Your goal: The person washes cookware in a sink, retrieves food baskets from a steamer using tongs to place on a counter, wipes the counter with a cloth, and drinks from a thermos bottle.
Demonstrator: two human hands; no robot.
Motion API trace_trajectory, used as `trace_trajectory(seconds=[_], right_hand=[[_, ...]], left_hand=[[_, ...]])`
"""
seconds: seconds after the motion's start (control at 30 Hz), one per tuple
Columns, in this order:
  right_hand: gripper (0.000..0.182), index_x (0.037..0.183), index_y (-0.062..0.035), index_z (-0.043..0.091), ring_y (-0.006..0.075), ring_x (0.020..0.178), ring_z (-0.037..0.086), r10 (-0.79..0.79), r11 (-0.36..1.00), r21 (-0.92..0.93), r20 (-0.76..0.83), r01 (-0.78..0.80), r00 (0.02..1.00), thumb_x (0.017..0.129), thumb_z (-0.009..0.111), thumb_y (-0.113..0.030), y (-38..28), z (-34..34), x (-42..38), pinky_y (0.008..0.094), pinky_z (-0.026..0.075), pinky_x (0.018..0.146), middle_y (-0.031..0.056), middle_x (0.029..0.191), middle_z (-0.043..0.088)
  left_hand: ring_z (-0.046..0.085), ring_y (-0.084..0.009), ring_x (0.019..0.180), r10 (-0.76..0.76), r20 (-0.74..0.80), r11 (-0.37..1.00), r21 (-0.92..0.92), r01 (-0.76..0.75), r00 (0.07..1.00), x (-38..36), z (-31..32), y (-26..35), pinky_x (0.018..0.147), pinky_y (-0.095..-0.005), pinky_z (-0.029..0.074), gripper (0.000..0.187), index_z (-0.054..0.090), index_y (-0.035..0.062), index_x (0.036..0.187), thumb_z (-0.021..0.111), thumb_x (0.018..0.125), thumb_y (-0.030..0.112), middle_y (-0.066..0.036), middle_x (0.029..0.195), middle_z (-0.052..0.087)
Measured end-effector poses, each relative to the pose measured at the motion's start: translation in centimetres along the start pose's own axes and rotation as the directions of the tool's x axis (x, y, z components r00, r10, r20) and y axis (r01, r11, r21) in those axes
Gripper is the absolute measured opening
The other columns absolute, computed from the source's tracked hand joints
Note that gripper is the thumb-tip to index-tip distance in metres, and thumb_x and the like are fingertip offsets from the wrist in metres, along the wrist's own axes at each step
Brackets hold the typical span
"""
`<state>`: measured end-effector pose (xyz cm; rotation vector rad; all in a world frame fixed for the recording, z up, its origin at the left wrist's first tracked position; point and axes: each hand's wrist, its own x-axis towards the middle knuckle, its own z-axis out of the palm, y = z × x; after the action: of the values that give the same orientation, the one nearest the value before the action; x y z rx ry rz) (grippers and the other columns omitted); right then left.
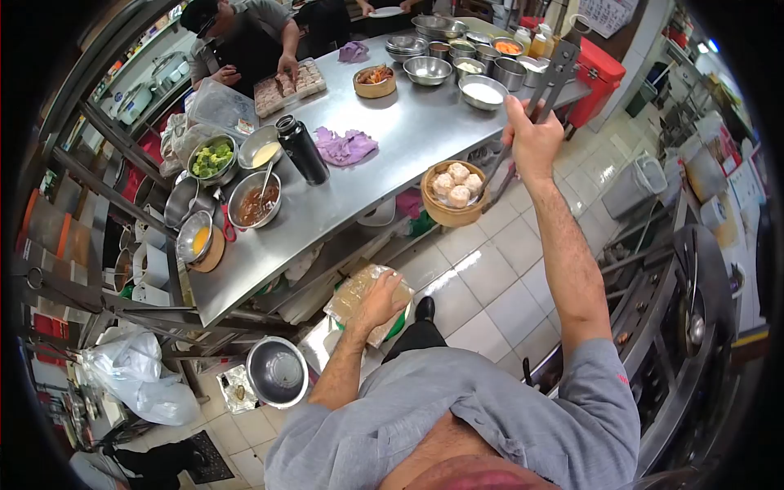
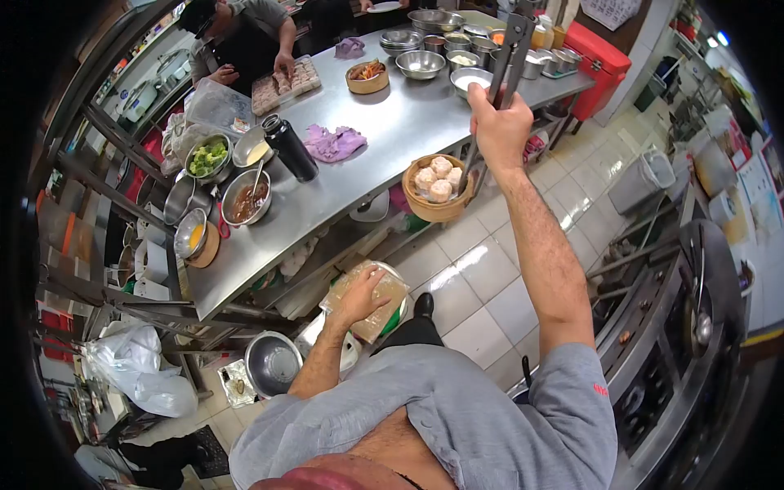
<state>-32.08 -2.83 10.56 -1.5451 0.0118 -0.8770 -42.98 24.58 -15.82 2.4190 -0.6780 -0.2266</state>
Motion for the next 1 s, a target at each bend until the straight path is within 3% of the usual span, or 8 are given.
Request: trace_trajectory(seconds=[0.3, 0.5, 0.6, 0.63, 0.73, 0.87, 0.97, 1.0], right_hand=[[0.024, 0.066, -0.0028, 0.057, 0.0091, 0.048, 0.051, -0.096, 0.994, 0.058, 0.065, 0.092, 0.993, 0.077, 0.064, -0.023, 11.9, 15.6, 14.1, 0.0284, 0.042, 0.045, 0.0012, 0.051, 0.054], [0.020, 0.074, -0.0023, 0.058, 0.0087, 0.050, 0.050, 0.110, 0.958, 0.218, 0.325, -0.187, 0.939, 0.078, 0.064, -0.022, 14.1, 25.9, 18.4, 0.0278, 0.042, 0.048, 0.0010, 0.054, 0.055], [0.023, 0.076, -0.0021, 0.058, 0.0111, 0.048, 0.050, -0.054, 0.971, 0.237, 0.287, -0.016, 0.956, 0.078, 0.064, -0.024, 18.7, 32.3, 20.3, 0.0299, 0.042, 0.049, 0.0056, 0.053, 0.054], [0.021, 0.072, -0.0053, 0.055, 0.0047, 0.042, 0.043, -0.066, 0.958, 0.287, 0.299, -0.024, 0.952, 0.080, 0.065, -0.022, 19.1, 33.8, 20.4, 0.0233, 0.035, 0.039, -0.0036, 0.052, 0.048], [0.029, 0.075, -0.0033, 0.057, 0.0063, 0.050, 0.046, -0.065, 0.964, 0.265, 0.301, -0.018, 0.951, 0.078, 0.069, -0.030, 19.6, 36.4, 20.5, 0.0258, 0.040, 0.047, -0.0015, 0.055, 0.051], [0.036, 0.084, -0.0033, 0.060, 0.0072, 0.062, 0.052, -0.099, 0.919, 0.390, 0.370, -0.058, 0.924, 0.076, 0.072, -0.037, 20.0, 37.7, 20.1, 0.0262, 0.044, 0.056, 0.0026, 0.069, 0.062], [0.030, 0.082, -0.0040, 0.059, 0.0061, 0.062, 0.051, -0.126, 0.775, 0.594, 0.479, -0.215, 0.869, 0.077, 0.072, -0.029, 15.7, 32.9, 20.1, 0.0247, 0.043, 0.056, -0.0015, 0.067, 0.058], [0.027, 0.083, -0.0042, 0.059, 0.0062, 0.063, 0.052, -0.164, 0.849, 0.509, 0.507, -0.140, 0.846, 0.077, 0.072, -0.027, 15.7, 31.0, 20.5, 0.0237, 0.043, 0.057, -0.0015, 0.067, 0.059]], left_hand=[[0.041, -0.0364, 0.117, 0.006, -0.187, 0.996, -0.090, -0.023, 0.982, 16.1, -1.9, -2.3, 0.098, -0.0414, 0.035, 0.055, 0.046, 0.0029, 0.123, 0.067, 0.077, 0.024, -0.019, 0.130, 0.039], [0.040, -0.0366, 0.119, -0.110, -0.305, 0.992, -0.100, 0.083, 0.946, 24.7, -7.0, -2.0, 0.100, -0.0398, 0.034, 0.053, 0.047, 0.0026, 0.123, 0.067, 0.077, 0.020, -0.021, 0.129, 0.041], [0.043, -0.0364, 0.115, -0.137, -0.416, 0.989, -0.114, 0.098, 0.899, 25.7, -7.9, -2.6, 0.096, -0.0422, 0.036, 0.050, 0.050, 0.0019, 0.120, 0.067, 0.076, 0.018, -0.020, 0.127, 0.043], [0.043, -0.0364, 0.115, -0.149, -0.419, 0.988, -0.108, 0.114, 0.896, 25.6, -8.1, -2.9, 0.096, -0.0422, 0.036, 0.050, 0.050, 0.0019, 0.120, 0.067, 0.076, 0.018, -0.020, 0.127, 0.043], [0.041, -0.0371, 0.116, -0.194, -0.490, 0.981, -0.086, 0.174, 0.850, 25.8, -8.9, -3.7, 0.096, -0.0425, 0.035, 0.052, 0.049, 0.0022, 0.121, 0.068, 0.076, 0.018, -0.020, 0.127, 0.043], [0.031, -0.0395, 0.123, -0.146, -0.712, 0.951, 0.090, 0.295, 0.687, 28.1, -11.3, -6.6, 0.100, -0.0509, 0.026, 0.064, 0.041, 0.0036, 0.128, 0.069, 0.074, 0.024, -0.022, 0.133, 0.033], [0.016, -0.0423, 0.131, -0.315, -0.767, 0.826, 0.069, 0.560, 0.559, 31.9, -13.1, -9.7, 0.105, -0.0527, 0.015, 0.076, 0.032, 0.0045, 0.134, 0.062, 0.077, 0.045, -0.025, 0.140, 0.022], [0.012, -0.0430, 0.132, -0.380, -0.771, 0.781, 0.028, 0.624, 0.511, 33.4, -13.5, -11.2, 0.106, -0.0522, 0.012, 0.080, 0.030, 0.0049, 0.136, 0.058, 0.078, 0.051, -0.025, 0.142, 0.019]])
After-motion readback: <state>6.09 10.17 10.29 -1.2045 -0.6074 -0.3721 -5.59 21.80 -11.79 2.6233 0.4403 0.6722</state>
